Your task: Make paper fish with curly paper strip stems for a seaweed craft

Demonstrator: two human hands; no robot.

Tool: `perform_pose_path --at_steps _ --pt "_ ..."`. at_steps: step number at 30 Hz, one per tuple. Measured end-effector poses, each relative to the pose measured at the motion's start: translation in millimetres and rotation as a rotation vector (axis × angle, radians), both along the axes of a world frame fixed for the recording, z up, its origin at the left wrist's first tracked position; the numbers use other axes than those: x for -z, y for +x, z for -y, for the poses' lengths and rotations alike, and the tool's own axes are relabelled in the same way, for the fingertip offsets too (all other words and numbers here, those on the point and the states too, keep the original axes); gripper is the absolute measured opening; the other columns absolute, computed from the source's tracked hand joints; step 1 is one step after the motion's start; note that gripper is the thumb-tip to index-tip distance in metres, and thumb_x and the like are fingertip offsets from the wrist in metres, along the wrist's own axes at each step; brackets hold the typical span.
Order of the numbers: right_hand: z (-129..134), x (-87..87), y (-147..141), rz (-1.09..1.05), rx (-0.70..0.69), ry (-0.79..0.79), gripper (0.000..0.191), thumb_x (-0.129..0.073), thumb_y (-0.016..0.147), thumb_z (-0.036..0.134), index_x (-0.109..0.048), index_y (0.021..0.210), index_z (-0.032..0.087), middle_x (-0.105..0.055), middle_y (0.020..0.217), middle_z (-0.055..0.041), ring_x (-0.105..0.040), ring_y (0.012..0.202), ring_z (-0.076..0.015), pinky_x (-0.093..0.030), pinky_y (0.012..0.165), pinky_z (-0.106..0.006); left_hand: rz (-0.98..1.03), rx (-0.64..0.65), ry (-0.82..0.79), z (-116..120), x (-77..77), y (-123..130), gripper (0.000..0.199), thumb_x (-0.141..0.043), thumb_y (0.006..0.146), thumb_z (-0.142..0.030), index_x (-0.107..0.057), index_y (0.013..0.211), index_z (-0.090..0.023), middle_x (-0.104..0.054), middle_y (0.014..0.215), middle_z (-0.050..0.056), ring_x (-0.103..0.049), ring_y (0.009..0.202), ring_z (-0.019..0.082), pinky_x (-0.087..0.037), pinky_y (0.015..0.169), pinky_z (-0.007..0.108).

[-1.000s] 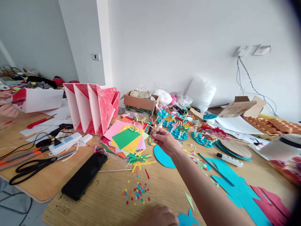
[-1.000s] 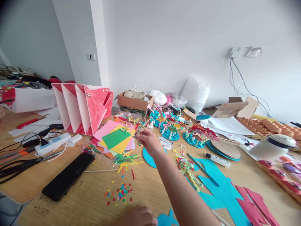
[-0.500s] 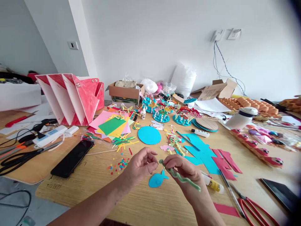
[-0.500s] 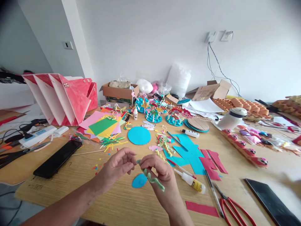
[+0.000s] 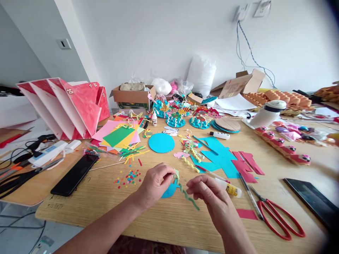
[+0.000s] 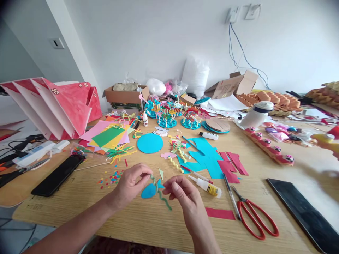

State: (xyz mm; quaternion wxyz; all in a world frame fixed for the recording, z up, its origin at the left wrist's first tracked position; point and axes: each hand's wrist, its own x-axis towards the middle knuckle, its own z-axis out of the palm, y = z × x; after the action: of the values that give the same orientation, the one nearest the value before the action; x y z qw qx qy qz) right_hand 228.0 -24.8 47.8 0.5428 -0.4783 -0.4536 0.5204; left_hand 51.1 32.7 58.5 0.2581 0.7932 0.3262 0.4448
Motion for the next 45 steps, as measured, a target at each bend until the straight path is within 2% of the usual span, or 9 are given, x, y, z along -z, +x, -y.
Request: perform_pose_path --at_steps 5,13,18,22,28,34,38,42,45 --pt "12 -1.8 -4 0.123 -0.035 -0.152 0.029 -0.070 0.065 0.043 -0.060 0.076 0.018 -0.059 0.060 0.0008 -0.054 0.057 -0.0122 -0.042 0.054 -0.023 -0.019 -0.023 0.050 -2 5.1 5 0.016 -0.048 0.077 -0.005 -0.058 0.079 -0.017 -0.061 0.072 0.002 -0.057 0.066 0.011 -0.045 0.064 0.020" --pt "17 11.2 -6 0.027 -0.021 -0.184 0.030 -0.066 0.067 0.047 -0.064 0.069 0.017 -0.065 0.065 -0.0032 -0.056 0.059 -0.0140 -0.044 0.059 -0.026 0.198 -0.012 -0.468 -4 13.1 16 0.007 -0.049 0.075 -0.016 -0.056 0.076 -0.016 -0.055 0.060 -0.002 -0.052 0.052 0.009 -0.043 0.051 0.017" --pt "23 12.5 7 0.103 0.179 -0.127 0.029 -0.063 0.070 0.047 -0.066 0.079 0.019 -0.067 0.076 -0.0051 -0.060 0.071 -0.0176 -0.046 0.063 -0.027 0.014 -0.070 -0.012 -6 12.9 14 0.015 -0.046 0.077 -0.008 -0.058 0.078 -0.017 -0.061 0.073 0.002 -0.058 0.068 0.012 -0.046 0.066 0.022" --pt "23 6.4 7 0.076 0.119 -0.182 0.032 -0.065 0.067 0.049 -0.064 0.075 0.017 -0.065 0.065 -0.0038 -0.057 0.058 -0.0143 -0.044 0.054 -0.025 -0.053 -0.049 0.190 -6 14.9 13 0.018 -0.044 0.080 -0.006 -0.057 0.084 -0.018 -0.062 0.078 0.003 -0.059 0.074 0.013 -0.046 0.070 0.022" --pt "24 1.2 -3 -0.093 0.043 -0.298 0.033 -0.074 0.056 0.044 -0.065 0.072 0.017 -0.063 0.058 -0.0010 -0.054 0.053 -0.0112 -0.042 0.054 -0.024 -0.049 -0.082 0.139 -5 14.3 14 0.016 -0.045 0.079 -0.005 -0.056 0.081 -0.018 -0.062 0.075 0.002 -0.059 0.071 0.012 -0.046 0.068 0.021" --pt "24 18.2 2 -0.098 -0.024 -0.313 0.027 -0.074 0.058 0.040 -0.068 0.073 0.019 -0.065 0.061 -0.0010 -0.055 0.055 -0.0123 -0.043 0.057 -0.026 -0.002 -0.074 -0.069 -5 16.3 18 0.013 -0.046 0.077 -0.009 -0.056 0.077 -0.018 -0.060 0.071 0.000 -0.058 0.065 0.011 -0.046 0.063 0.020" --pt "23 22.2 13 0.171 -0.011 -0.196 0.020 -0.068 0.064 0.040 -0.067 0.069 0.021 -0.065 0.064 -0.0003 -0.057 0.063 -0.0156 -0.044 0.063 -0.029 0.024 -0.052 -0.179 -1 21.8 21 0.011 -0.047 0.077 -0.010 -0.055 0.077 -0.018 -0.060 0.069 0.000 -0.057 0.062 0.011 -0.046 0.061 0.020" --pt "25 4.2 11 0.541 0.036 -0.067 0.022 -0.059 0.073 0.040 -0.066 0.088 0.024 -0.067 0.093 -0.0031 -0.059 0.086 -0.0205 -0.044 0.075 -0.031 -0.078 -0.016 0.018 3 25.0 20 0.016 -0.044 0.079 -0.007 -0.056 0.079 -0.018 -0.061 0.074 0.003 -0.058 0.070 0.014 -0.046 0.068 0.024" --pt "23 -4.3 -3 0.683 0.151 0.014 0.019 -0.058 0.075 0.037 -0.064 0.087 0.024 -0.067 0.089 -0.0037 -0.059 0.080 -0.0199 -0.045 0.068 -0.029 -0.126 0.022 0.091 7 25.6 19 0.018 -0.042 0.081 -0.007 -0.056 0.083 -0.017 -0.060 0.077 0.005 -0.057 0.073 0.015 -0.045 0.068 0.024"
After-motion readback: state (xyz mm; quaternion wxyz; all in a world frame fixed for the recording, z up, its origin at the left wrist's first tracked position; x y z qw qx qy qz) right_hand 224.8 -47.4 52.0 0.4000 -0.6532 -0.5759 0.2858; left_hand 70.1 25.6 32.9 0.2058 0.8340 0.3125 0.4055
